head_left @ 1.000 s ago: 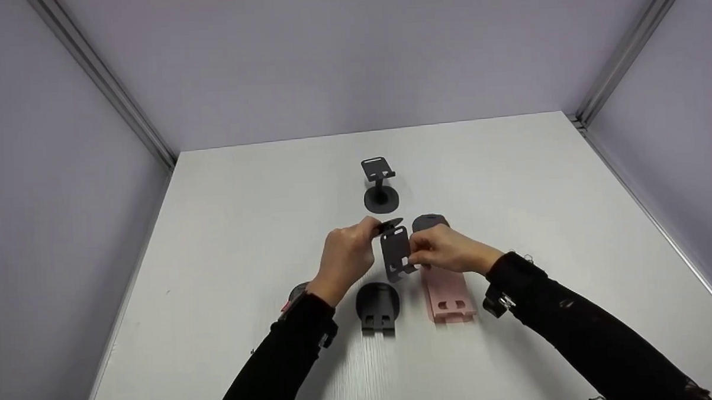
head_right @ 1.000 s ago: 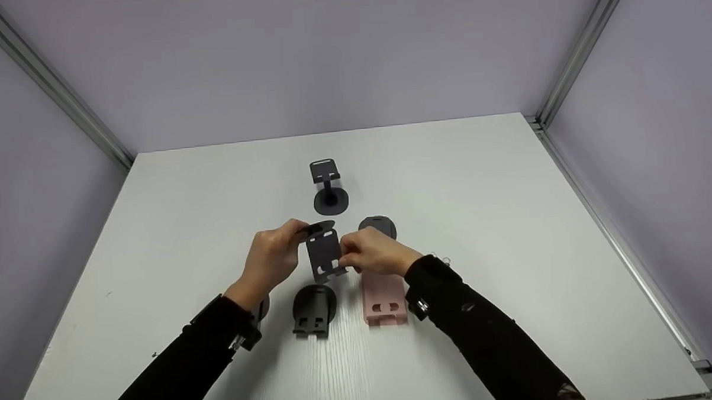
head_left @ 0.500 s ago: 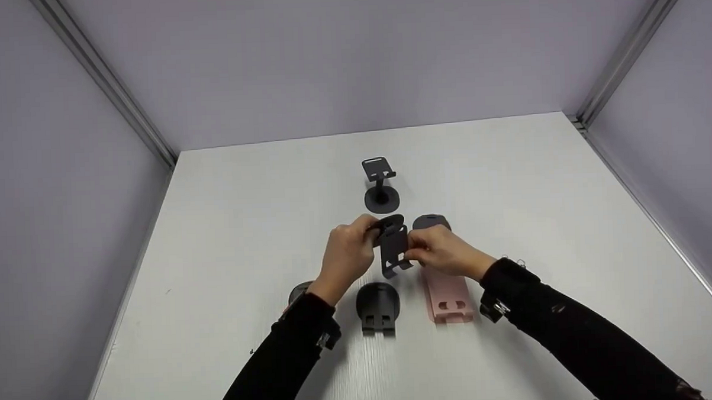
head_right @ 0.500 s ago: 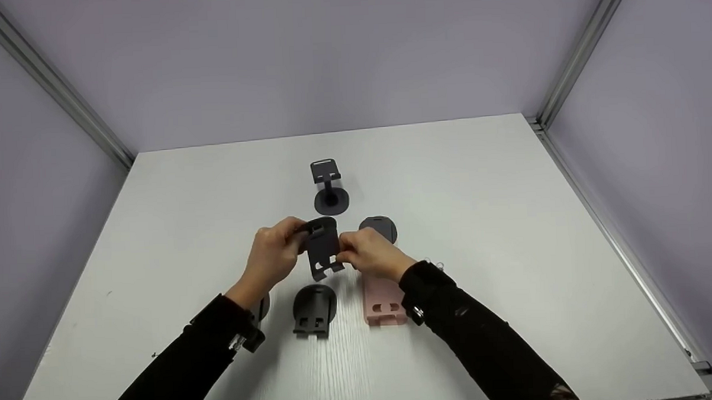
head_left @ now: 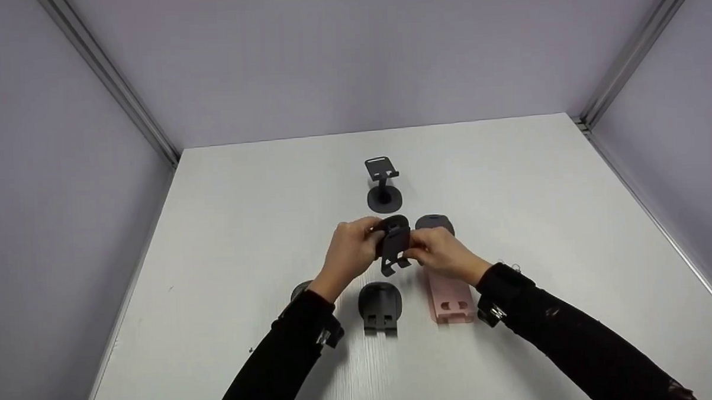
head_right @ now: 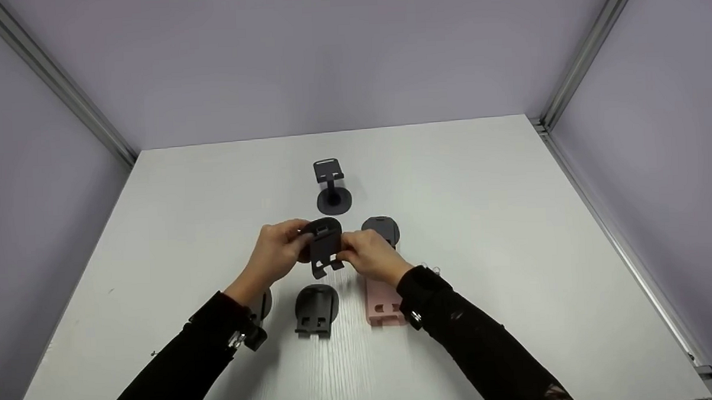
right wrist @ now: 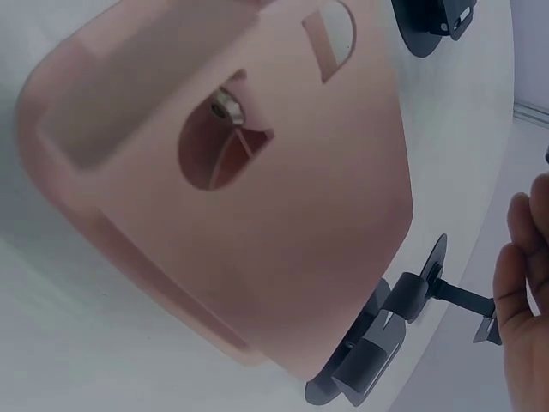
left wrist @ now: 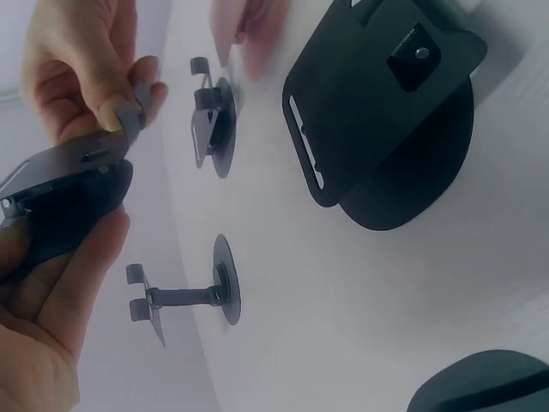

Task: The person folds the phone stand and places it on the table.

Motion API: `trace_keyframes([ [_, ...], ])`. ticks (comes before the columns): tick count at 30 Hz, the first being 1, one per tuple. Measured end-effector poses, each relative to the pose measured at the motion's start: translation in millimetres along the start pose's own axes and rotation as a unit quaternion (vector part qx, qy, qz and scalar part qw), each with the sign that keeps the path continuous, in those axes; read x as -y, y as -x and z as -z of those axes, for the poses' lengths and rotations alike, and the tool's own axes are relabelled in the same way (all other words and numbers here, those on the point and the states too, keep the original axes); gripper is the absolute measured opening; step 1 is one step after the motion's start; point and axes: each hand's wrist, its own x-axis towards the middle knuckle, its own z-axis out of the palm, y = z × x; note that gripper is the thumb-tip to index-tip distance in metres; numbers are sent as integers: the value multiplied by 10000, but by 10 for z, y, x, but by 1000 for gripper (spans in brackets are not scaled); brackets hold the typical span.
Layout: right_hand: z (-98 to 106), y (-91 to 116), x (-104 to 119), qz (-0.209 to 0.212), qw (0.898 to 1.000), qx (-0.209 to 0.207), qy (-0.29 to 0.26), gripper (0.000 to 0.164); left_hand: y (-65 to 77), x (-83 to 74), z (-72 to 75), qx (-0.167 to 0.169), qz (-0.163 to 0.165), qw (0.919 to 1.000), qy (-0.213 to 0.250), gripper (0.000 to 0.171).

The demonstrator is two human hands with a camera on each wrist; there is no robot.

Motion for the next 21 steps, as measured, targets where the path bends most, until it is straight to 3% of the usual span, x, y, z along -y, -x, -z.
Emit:
trace_keyframes([
  [5, -37, 19, -35, -16, 10000, 23, -50, 7, -3, 22, 0, 313, 345, 9979, 447, 11],
  [10, -52, 24, -42, -227, 9994, 222, -99, 9, 13, 51, 21, 593, 752, 9882, 1199, 14],
  [16, -55, 23, -37, -978, 9908, 594, -726, 12, 2, 96, 22, 640, 1672, 9671, 1806, 19],
  [21, -50, 3, 2, -1664, 9705, 611, -1633, 16, -21, 165, 26, 437, 2311, 9465, 2210, 39],
])
